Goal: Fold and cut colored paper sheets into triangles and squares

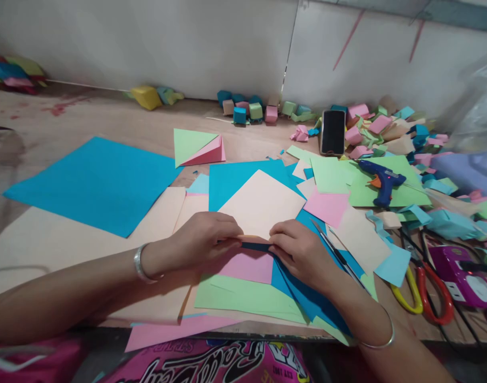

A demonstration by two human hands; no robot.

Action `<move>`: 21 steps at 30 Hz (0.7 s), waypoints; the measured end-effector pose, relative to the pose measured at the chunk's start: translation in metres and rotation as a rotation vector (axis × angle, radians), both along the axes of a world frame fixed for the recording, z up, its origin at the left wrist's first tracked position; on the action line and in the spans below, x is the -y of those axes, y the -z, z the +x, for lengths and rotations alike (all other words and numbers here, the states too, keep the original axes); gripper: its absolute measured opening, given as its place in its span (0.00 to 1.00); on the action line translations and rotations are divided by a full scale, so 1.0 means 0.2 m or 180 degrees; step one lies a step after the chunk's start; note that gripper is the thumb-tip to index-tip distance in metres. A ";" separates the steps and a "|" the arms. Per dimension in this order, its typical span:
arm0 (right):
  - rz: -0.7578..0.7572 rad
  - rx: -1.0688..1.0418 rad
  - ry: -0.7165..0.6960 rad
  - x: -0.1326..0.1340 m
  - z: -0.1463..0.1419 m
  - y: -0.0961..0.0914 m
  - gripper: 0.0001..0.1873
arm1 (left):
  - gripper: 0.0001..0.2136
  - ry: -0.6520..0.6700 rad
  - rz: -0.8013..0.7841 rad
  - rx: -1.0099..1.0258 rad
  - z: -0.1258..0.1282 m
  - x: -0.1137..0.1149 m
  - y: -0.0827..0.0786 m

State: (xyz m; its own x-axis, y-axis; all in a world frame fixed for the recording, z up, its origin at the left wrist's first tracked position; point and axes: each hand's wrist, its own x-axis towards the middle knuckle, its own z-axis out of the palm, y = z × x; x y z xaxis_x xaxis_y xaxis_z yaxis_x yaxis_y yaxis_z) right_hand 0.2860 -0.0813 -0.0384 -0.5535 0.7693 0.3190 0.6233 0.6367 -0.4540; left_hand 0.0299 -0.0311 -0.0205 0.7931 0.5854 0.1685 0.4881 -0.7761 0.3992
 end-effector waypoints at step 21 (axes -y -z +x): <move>0.0064 0.0065 -0.0045 -0.01 0.00 0.00 0.10 | 0.15 0.0124 -0.0199 0.0035 0.00 0.02 -0.05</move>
